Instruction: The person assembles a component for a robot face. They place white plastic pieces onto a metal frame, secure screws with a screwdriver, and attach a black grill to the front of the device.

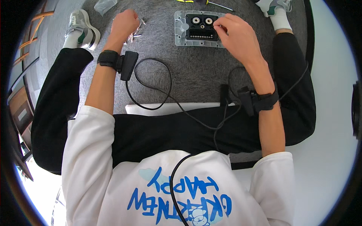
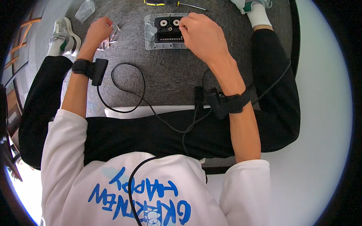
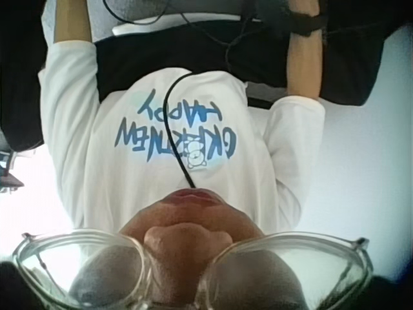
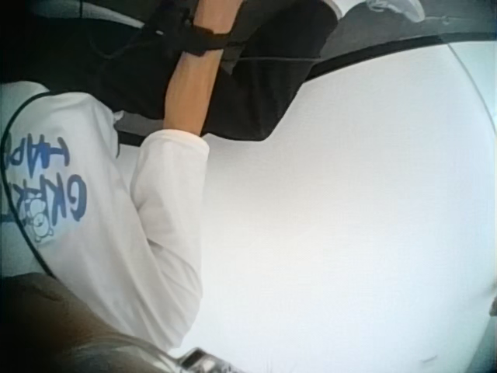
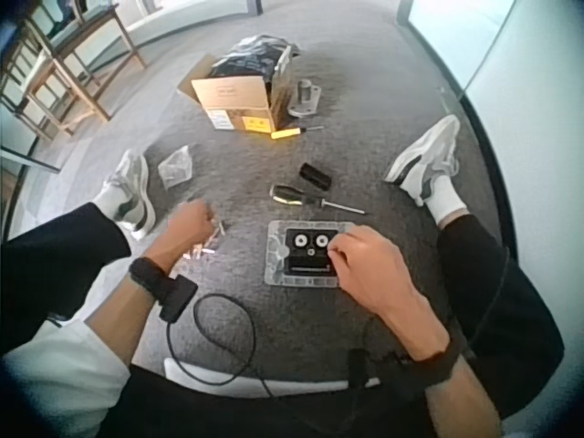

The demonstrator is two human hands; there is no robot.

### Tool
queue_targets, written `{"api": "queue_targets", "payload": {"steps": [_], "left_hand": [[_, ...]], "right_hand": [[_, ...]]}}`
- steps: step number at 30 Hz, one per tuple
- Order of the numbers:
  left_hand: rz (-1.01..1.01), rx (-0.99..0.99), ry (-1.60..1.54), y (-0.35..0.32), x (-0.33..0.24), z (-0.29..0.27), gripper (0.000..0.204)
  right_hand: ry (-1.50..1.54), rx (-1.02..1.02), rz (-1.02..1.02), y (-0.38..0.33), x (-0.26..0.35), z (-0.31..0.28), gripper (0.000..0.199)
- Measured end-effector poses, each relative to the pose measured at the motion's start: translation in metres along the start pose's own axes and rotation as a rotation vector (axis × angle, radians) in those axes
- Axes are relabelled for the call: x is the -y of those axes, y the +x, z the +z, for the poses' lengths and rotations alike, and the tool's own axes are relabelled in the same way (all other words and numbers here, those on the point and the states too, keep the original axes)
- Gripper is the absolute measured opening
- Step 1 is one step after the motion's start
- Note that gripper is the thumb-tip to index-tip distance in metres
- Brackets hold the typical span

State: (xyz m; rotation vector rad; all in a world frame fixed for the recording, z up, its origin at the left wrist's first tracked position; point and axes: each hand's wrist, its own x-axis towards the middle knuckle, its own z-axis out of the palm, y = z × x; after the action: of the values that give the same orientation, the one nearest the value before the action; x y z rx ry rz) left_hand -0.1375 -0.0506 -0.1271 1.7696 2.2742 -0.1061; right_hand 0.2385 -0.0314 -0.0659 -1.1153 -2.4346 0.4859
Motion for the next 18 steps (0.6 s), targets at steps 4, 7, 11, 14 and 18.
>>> {"api": "queue_targets", "payload": {"steps": [4,7,11,14,18], "left_hand": [[0.107,0.120,-0.134,0.018,-0.013,-0.023,0.028],[0.215,0.381,-0.338,0.018,-0.057,-0.046,0.027],[0.494,0.544,-0.598,-0.009,-0.109,-0.063,0.025],[0.506,0.605,-0.730,-0.023,-0.128,-0.068,0.027],[0.491,0.638,-0.807,-0.034,-0.139,-0.074,0.030]], "right_hand": [[0.049,0.000,0.020,0.002,0.002,0.001,0.012],[0.083,-0.042,0.002,0.000,-0.001,0.003,0.014],[0.166,-0.049,0.047,0.000,0.000,0.004,0.014],[0.295,-0.022,0.106,0.001,0.004,0.004,0.016],[0.465,-0.008,0.130,0.003,0.009,0.004,0.019]]}}
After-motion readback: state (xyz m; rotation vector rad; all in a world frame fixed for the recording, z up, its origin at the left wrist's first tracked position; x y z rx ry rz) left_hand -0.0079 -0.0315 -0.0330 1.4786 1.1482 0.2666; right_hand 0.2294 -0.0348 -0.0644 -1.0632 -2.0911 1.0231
